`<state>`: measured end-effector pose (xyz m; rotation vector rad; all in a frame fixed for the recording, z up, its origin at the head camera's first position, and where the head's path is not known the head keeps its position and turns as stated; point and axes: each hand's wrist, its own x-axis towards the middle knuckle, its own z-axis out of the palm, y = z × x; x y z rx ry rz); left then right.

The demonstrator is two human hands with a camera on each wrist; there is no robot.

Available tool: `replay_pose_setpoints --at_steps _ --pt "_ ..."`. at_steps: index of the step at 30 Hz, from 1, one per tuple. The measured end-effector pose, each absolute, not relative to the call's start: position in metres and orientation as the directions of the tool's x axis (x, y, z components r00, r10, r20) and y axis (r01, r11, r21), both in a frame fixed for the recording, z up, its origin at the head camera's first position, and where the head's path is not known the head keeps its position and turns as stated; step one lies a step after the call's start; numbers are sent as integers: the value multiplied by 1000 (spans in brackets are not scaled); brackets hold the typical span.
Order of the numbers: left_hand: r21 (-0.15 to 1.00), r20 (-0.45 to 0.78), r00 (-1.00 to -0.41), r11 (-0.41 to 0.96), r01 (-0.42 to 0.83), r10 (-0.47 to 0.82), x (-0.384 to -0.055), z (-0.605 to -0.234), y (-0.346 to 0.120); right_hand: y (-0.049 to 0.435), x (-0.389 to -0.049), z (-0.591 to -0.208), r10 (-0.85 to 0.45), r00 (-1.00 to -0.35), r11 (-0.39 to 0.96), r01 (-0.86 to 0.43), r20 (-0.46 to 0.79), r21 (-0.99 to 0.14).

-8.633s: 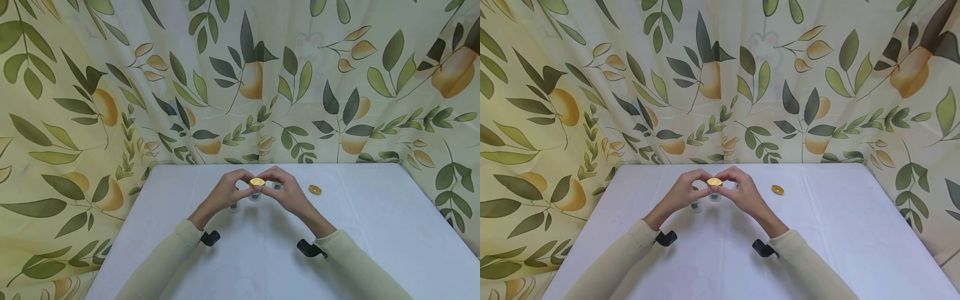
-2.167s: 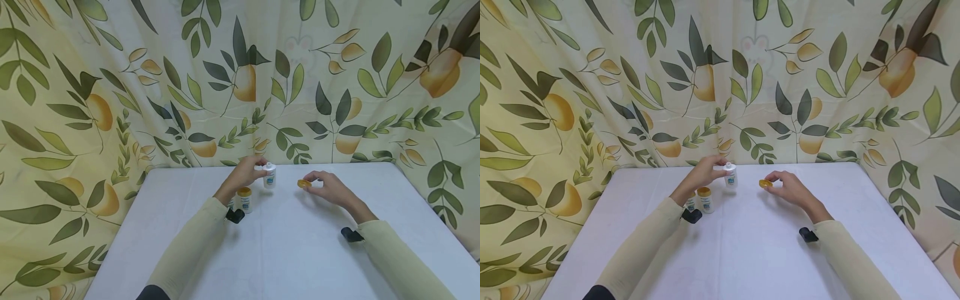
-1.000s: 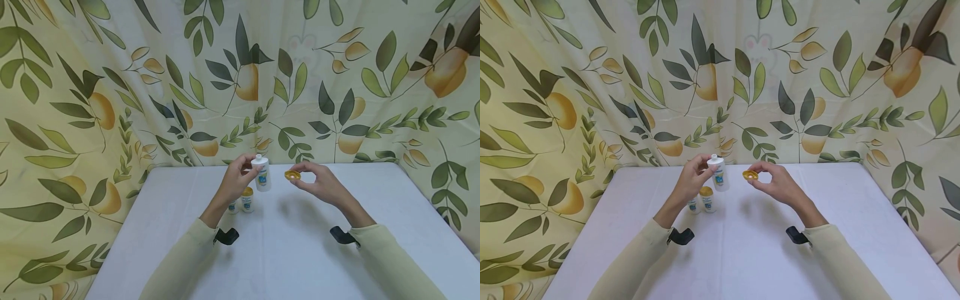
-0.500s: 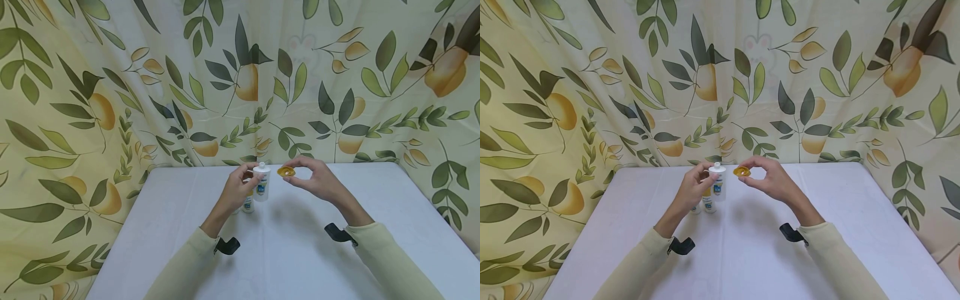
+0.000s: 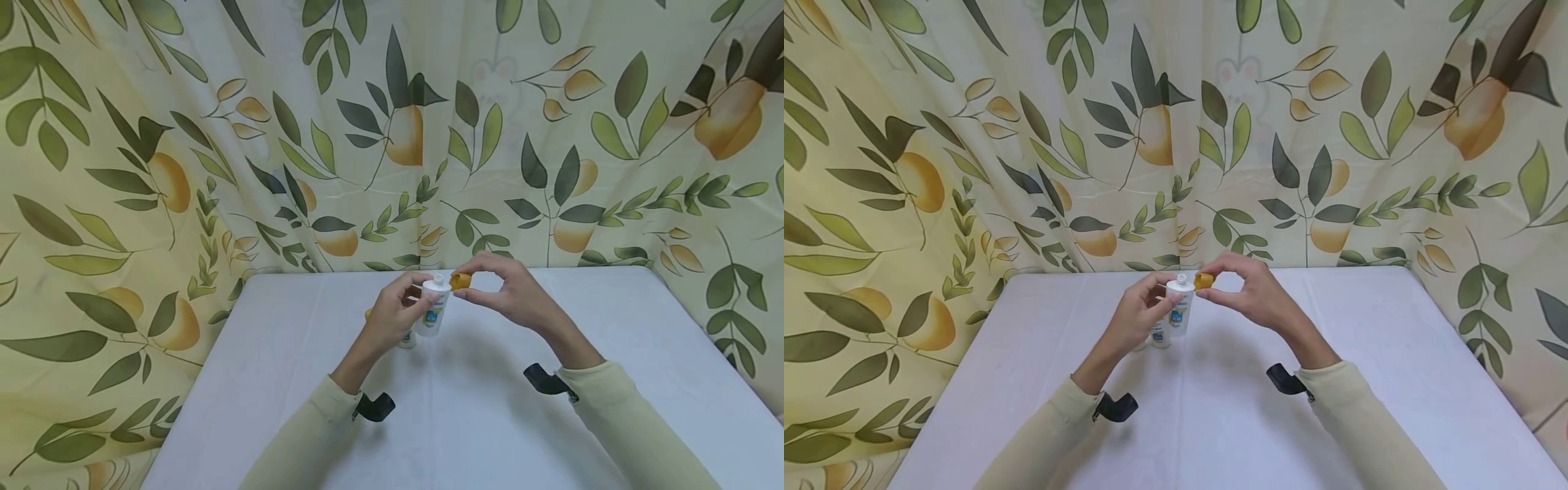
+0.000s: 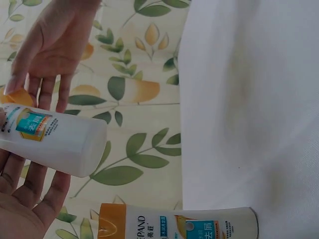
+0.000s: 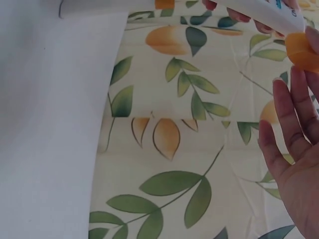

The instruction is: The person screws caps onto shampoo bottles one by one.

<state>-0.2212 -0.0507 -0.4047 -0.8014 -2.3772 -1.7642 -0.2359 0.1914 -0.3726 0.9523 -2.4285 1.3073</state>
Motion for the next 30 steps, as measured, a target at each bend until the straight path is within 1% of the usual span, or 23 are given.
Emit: replay_pose_setpoints --at_steps 6,15,30 --pt "862 373 -852 202 465 368 -221 -407 -50 188 -235 -371 -454 -756 382 -644 472 -663" --pt "858 392 -849 193 476 354 -220 -410 -50 180 -232 -368 -408 -806 426 -584 429 -691" --pt "842 401 -841 216 495 362 -220 -407 -48 176 -234 -366 -436 -767 371 -630 471 -683"
